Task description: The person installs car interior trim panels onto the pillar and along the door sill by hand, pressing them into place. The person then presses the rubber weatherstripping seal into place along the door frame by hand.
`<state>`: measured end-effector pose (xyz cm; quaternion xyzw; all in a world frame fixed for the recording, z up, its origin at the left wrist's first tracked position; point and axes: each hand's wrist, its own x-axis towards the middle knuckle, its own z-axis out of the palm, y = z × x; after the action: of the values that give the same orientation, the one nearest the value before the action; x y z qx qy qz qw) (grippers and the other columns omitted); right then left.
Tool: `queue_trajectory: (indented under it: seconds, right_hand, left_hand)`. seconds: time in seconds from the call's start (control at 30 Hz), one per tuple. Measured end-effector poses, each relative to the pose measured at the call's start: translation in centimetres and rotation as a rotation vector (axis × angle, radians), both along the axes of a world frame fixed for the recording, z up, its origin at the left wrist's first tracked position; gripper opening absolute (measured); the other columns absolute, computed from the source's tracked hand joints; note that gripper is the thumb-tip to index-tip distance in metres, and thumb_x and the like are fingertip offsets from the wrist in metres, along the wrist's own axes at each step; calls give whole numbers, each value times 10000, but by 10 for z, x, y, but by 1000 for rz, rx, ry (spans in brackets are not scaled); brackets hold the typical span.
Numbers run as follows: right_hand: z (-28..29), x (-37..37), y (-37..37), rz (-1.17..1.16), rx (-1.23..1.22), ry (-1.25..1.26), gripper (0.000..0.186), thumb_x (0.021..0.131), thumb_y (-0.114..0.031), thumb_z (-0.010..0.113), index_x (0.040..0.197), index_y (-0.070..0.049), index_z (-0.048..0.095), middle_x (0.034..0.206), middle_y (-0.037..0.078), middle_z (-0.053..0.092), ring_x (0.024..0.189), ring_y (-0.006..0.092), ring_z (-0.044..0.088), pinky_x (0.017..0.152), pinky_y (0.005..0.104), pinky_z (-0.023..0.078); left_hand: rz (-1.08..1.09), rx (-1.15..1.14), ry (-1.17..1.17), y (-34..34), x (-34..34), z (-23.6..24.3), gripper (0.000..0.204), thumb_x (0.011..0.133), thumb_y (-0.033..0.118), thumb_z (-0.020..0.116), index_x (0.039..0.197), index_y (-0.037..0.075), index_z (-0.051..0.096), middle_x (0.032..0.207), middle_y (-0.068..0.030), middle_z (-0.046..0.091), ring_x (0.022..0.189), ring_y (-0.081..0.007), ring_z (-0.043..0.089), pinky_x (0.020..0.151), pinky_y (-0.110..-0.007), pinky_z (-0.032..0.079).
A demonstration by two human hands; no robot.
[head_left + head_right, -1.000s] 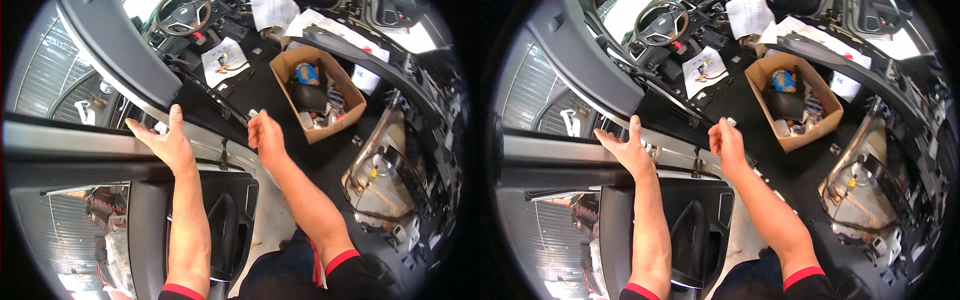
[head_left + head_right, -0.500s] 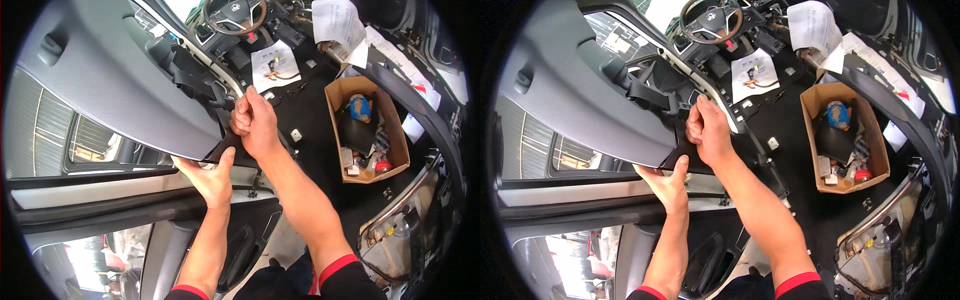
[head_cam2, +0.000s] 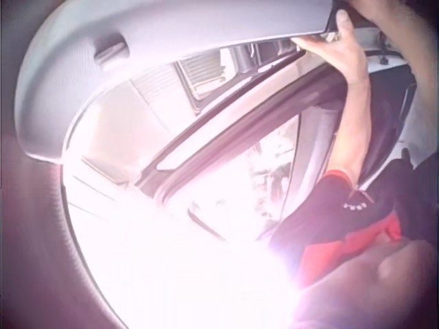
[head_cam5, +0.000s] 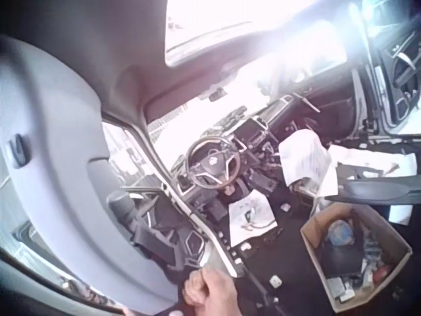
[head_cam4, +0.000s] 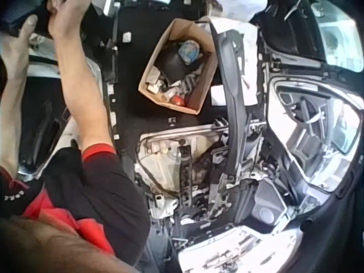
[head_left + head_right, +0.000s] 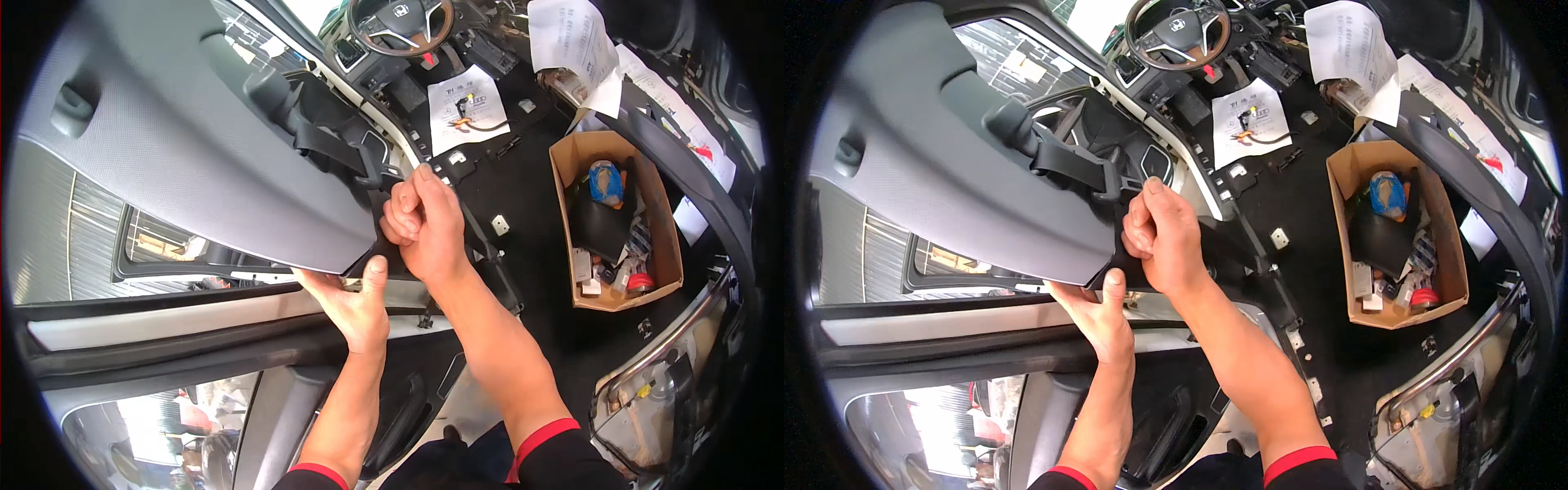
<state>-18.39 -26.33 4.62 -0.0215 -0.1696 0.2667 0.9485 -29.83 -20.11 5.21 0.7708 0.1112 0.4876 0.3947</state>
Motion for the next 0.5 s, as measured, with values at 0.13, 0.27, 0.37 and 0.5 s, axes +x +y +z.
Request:
queue_trajectory:
  seconds: [0.13, 0.27, 0.37, 0.5]
  right_hand:
    - [-8, -1, 0, 67, 31, 58, 382, 1040, -302, 465, 718, -97, 453, 542, -21, 349, 449, 78, 307, 431, 257, 256]
    - [-18, -1, -14, -163, 255, 139, 379, 1037, -253, 415, 687, -110, 395, 543, -15, 333, 439, 91, 299, 419, 262, 242]
    - [-5, -21, 9, -311, 61, 175, 355, 1019, -173, 458, 685, -86, 376, 567, -11, 343, 468, 89, 299, 436, 257, 251]
    - [-16, -35, 0, -245, -31, 13, 322, 1004, -137, 478, 699, -69, 397, 580, 2, 366, 492, 86, 304, 463, 258, 264]
  left_hand:
    - [95, 16, 15, 5, -4, -2, 1088, 780, 301, 862, 1530, -3, 135, 1495, -194, 294, 1371, -298, 327, 1162, -432, 235]
    - [5, -69, 0, 15, -13, -5, 1063, 801, 348, 838, 1536, 11, 148, 1512, -170, 292, 1383, -292, 332, 1168, -439, 241]
    - [30, -74, -52, 8, -4, -7, 988, 827, 361, 814, 1518, 17, 197, 1476, -149, 340, 1332, -271, 377, 1141, -419, 275]
    - [-25, -50, -31, 16, -17, -2, 731, 962, 188, 649, 1524, 31, 210, 1504, -108, 355, 1357, -235, 372, 1127, -380, 282]
